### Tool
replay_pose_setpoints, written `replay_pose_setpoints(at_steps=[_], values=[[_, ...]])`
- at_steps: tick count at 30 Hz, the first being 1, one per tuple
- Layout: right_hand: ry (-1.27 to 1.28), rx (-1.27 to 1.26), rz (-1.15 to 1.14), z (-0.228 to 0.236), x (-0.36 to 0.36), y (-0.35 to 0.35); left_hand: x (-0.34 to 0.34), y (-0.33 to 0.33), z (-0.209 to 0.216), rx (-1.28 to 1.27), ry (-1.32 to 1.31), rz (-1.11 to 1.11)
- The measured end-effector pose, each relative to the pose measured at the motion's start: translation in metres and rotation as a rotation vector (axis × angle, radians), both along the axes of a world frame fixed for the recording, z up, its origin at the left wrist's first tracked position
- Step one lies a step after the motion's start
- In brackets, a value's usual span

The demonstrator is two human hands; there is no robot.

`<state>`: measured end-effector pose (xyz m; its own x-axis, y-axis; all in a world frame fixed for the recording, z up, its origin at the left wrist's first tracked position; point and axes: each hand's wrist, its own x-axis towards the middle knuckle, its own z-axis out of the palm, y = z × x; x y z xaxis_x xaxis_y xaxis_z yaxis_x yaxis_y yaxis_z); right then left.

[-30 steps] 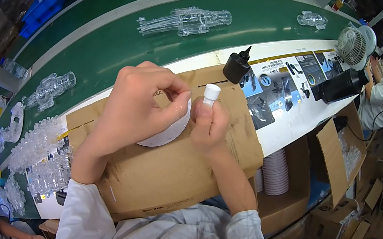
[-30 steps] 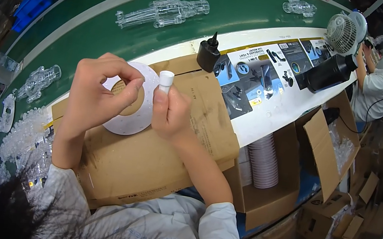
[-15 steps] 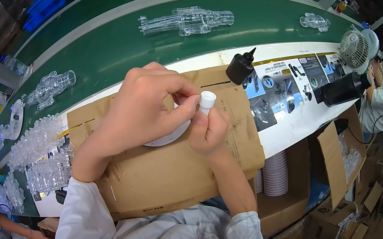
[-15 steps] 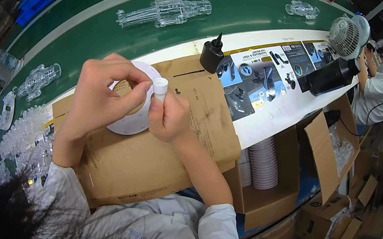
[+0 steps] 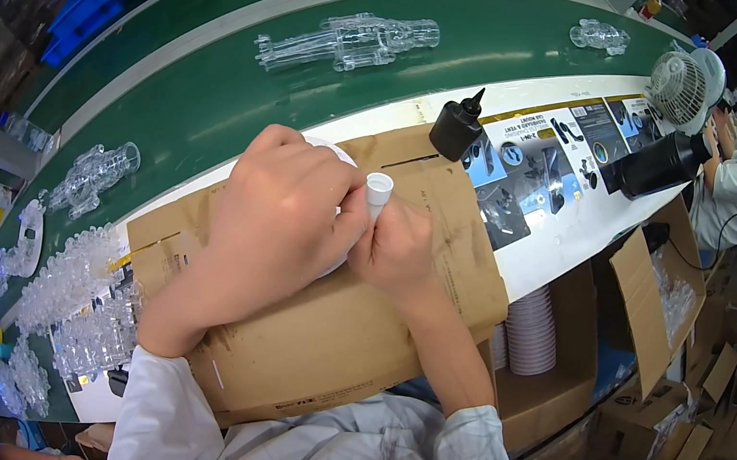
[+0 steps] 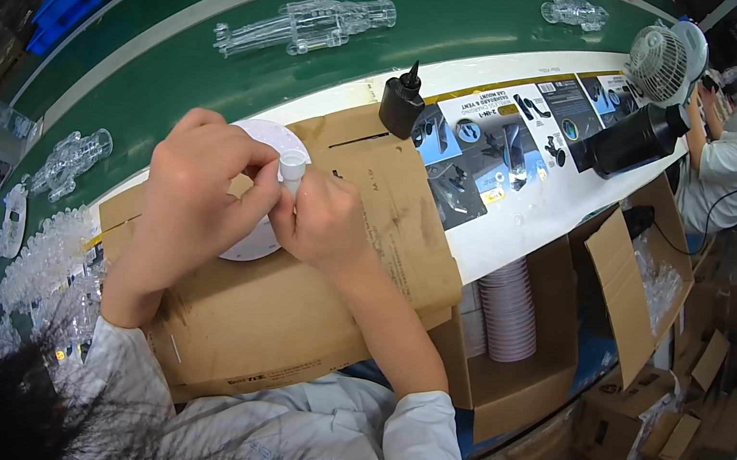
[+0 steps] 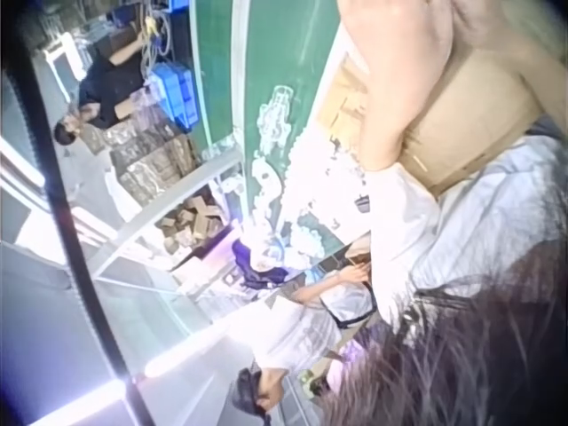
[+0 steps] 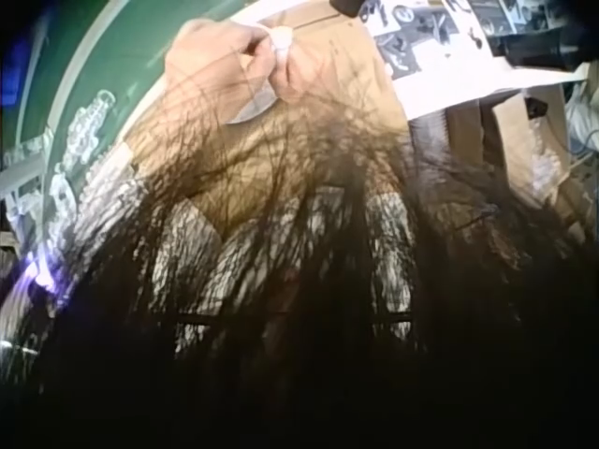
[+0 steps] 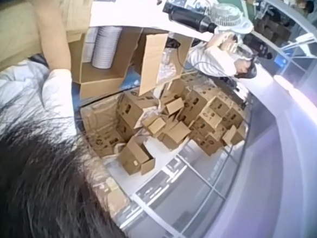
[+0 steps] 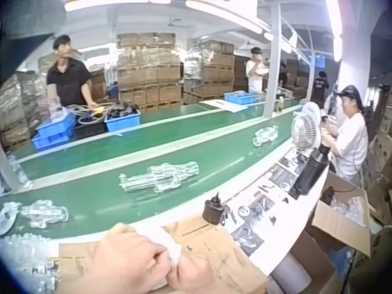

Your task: Apply adhesive to a small white component and mount it onto a circular light fixture base.

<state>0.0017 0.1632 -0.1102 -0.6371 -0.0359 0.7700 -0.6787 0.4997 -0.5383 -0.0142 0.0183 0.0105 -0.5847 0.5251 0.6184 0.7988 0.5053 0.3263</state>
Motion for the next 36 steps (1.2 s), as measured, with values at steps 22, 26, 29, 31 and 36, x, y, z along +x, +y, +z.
replay_pose_setpoints(at_steps=[22,26,29,31,36], values=[[-0.419,-0.41,0.324,0.017,0.011,0.008,-0.02,0.0,0.004,0.016,0.246,-0.108],[-0.413,-0.416,0.301,0.019,0.01,0.007,-0.021,0.001,0.002,-0.023,0.279,-0.141],[-0.354,-0.373,0.271,0.016,0.009,0.007,-0.021,0.002,0.0,-0.036,0.291,-0.144],[-0.309,-0.335,0.244,0.015,0.008,0.008,-0.019,0.003,0.0,-0.061,0.282,-0.138],[-0.08,-0.2,0.186,0.015,0.003,0.01,-0.015,0.005,0.004,-0.08,0.279,-0.139]])
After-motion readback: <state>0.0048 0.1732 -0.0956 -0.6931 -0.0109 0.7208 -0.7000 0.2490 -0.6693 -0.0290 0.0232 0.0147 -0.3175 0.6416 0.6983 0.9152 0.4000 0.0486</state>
